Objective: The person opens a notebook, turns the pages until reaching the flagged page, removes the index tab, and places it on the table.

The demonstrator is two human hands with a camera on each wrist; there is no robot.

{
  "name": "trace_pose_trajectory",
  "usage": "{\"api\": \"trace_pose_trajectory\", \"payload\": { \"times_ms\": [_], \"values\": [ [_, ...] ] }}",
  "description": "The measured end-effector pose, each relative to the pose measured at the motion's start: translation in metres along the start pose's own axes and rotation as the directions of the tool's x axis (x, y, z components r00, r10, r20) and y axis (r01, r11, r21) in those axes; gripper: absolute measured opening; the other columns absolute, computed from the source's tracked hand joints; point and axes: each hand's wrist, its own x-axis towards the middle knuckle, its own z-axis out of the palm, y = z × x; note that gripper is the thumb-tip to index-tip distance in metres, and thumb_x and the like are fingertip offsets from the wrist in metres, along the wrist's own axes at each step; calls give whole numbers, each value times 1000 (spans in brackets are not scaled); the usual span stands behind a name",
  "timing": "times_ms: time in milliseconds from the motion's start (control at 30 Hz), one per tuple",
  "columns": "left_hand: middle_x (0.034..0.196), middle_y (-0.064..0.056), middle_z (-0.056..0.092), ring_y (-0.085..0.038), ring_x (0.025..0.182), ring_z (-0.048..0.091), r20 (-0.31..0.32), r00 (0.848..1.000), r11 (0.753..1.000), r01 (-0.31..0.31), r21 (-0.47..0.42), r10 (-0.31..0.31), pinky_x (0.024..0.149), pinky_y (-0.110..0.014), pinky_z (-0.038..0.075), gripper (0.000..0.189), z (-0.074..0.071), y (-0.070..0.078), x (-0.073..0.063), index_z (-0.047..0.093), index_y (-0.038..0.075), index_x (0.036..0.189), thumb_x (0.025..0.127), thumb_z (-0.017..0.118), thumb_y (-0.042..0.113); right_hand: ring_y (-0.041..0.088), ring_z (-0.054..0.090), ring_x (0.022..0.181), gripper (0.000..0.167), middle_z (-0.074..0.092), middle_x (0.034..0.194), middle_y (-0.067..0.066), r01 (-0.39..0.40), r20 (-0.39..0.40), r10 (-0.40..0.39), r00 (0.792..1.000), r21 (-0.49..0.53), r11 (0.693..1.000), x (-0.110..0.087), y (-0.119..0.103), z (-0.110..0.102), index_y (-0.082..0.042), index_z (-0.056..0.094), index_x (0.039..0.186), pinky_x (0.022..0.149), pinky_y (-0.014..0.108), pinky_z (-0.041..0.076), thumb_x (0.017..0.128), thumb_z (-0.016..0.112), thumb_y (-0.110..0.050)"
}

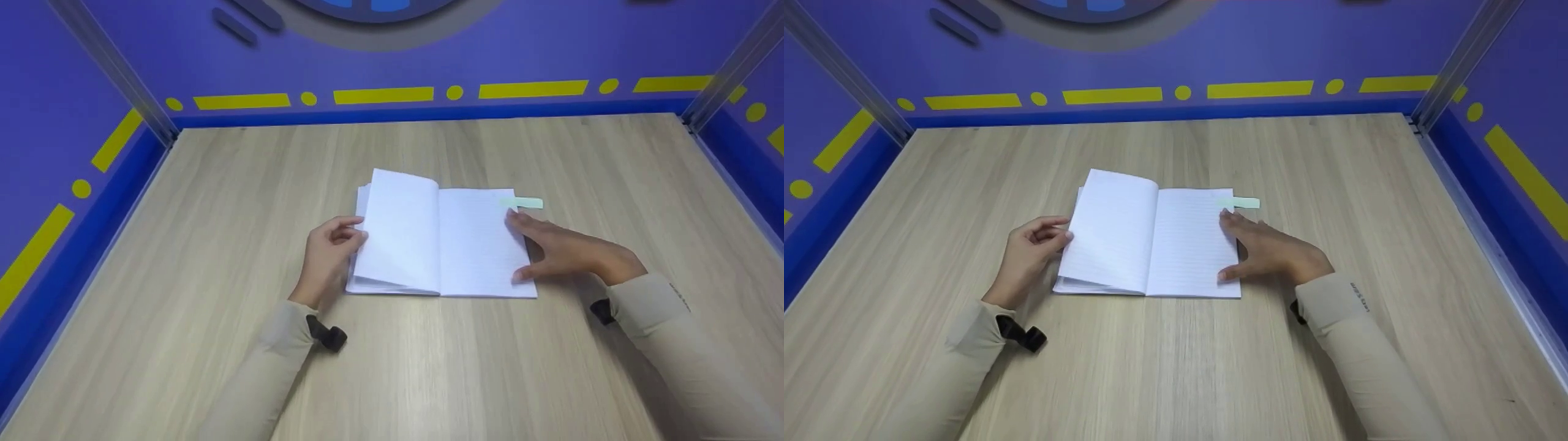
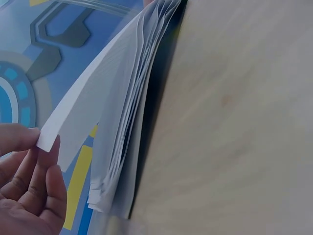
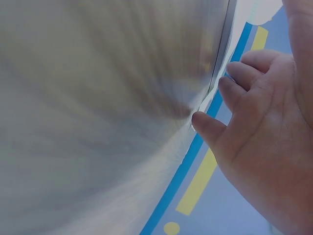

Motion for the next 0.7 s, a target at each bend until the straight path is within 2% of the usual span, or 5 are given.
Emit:
{"api": "trace_pose_trajectory", "payload": {
  "times_ms": [133,367,567,700],
  "values": [
    [89,-7,69,-16,86,63,30,999,998,11,63,-12,77,-22,52,27,-5,-3,1,70,7,110,83,72,8,36,4,149,116,2,162,16,6,4,-6,1000,3,1000,-1,0,0,-9,5,155,117,58,11,74,71,-61],
    [95,-6,69,-17,90,63,73,991,981,96,170,-110,80,-26,52,27,-11,-7,2,69,12,112,85,71,13,36,5,149,116,3,162,16,2,2,-2,1000,4,1000,-3,0,0,-8,7,155,117,58,11,74,71,-62],
    [97,-7,69,-17,87,63,97,983,973,137,183,-157,73,-24,51,28,-14,-13,5,68,11,113,85,71,13,35,6,149,116,4,162,16,4,-2,-4,1000,3,1000,-3,0,1,-7,8,154,117,57,10,74,72,-61],
    [95,-7,69,-16,80,62,104,977,966,160,200,-184,63,-24,49,29,-17,-16,5,68,13,112,84,72,16,34,6,149,118,5,161,17,13,0,-13,1000,0,1000,-3,0,2,-4,9,154,117,58,8,73,74,-60]
  ]
}}
